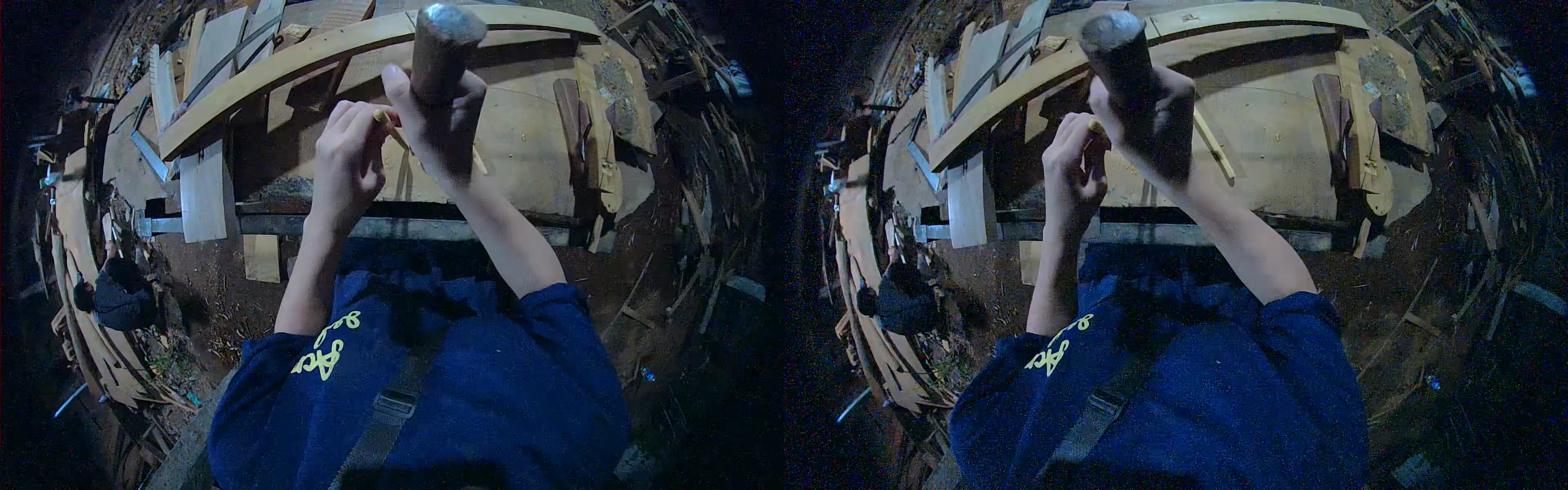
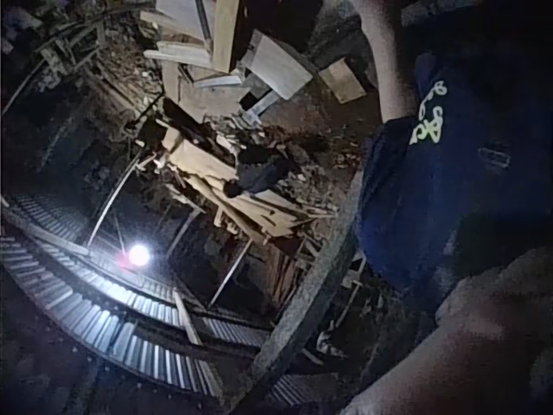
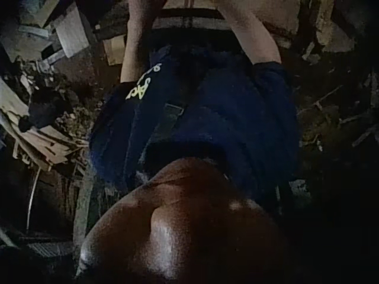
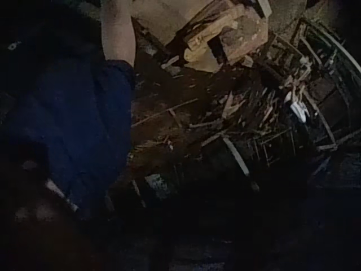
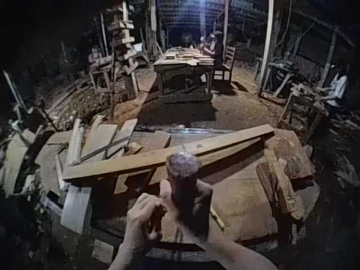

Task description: Chisel a small wooden peg or joint component.

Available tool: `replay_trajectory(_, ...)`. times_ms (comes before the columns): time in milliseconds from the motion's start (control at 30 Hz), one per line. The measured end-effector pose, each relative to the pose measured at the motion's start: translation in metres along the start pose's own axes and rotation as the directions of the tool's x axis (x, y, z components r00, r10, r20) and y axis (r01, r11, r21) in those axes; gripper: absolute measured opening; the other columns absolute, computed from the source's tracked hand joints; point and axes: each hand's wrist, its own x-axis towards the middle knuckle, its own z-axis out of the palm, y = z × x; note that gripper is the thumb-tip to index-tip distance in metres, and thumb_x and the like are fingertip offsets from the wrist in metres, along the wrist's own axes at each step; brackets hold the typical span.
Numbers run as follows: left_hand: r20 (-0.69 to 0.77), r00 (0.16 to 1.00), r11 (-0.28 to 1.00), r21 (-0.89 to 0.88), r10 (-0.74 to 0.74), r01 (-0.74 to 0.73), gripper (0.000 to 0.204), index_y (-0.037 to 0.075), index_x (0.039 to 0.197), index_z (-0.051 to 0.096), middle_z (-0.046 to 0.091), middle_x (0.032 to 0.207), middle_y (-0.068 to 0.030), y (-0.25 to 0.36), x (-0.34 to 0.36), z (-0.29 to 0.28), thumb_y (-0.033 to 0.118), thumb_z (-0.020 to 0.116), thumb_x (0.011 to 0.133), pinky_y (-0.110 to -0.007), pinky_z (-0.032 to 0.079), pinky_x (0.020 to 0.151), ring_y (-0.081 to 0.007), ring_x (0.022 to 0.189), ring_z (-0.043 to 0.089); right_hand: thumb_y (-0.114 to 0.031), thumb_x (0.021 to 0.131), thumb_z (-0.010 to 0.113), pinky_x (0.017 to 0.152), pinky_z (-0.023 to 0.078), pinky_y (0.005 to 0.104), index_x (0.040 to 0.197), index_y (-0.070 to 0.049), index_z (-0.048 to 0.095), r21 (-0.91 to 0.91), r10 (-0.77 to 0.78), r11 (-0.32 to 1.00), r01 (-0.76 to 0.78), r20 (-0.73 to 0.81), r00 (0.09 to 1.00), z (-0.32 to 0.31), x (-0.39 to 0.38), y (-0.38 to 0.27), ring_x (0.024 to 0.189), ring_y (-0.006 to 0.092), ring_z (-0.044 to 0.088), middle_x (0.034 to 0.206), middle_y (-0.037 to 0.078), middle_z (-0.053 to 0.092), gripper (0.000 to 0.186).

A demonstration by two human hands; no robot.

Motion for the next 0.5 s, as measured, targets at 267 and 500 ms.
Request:
replay_trajectory(267, -0.012, 1.0, 0.999, -0.041, 0.004, -0.005, 0.013, 0.001, 0.084, 0.057, 0.059, 0.081, -0.0123, -0.008, 0.0, 0.001, -0.007, 0.055, 0.074, -0.038, 0.045, 0.071, -0.0314, 0.08, 0.055, -0.006, 0.086, 0.06, 0.036, 0.03, 0.0193, 0.074, -0.004, 0.055, 0.058, 0.134, 0.989, -0.135, 0.027, 0.991, -0.011, 0.001, -0.01, 0.039, 0.0034, 0.042, 0.05, -0.004, 0.047, 0.014)
replay_trajectory(500, -0.004, 1.0, 0.998, -0.058, 0.002, -0.002, 0.012, 0.001, 0.084, 0.056, 0.06, 0.082, -0.0115, -0.007, -0.001, -0.001, -0.007, 0.055, 0.075, -0.037, 0.045, 0.071, -0.0313, 0.08, 0.054, -0.006, 0.085, 0.062, 0.036, 0.032, 0.0197, 0.073, -0.006, 0.054, 0.051, 0.119, 0.992, -0.113, -0.148, 0.982, -0.01, 0.004, -0.004, 0.04, 0.0039, 0.043, 0.052, -0.003, 0.048, 0.014)
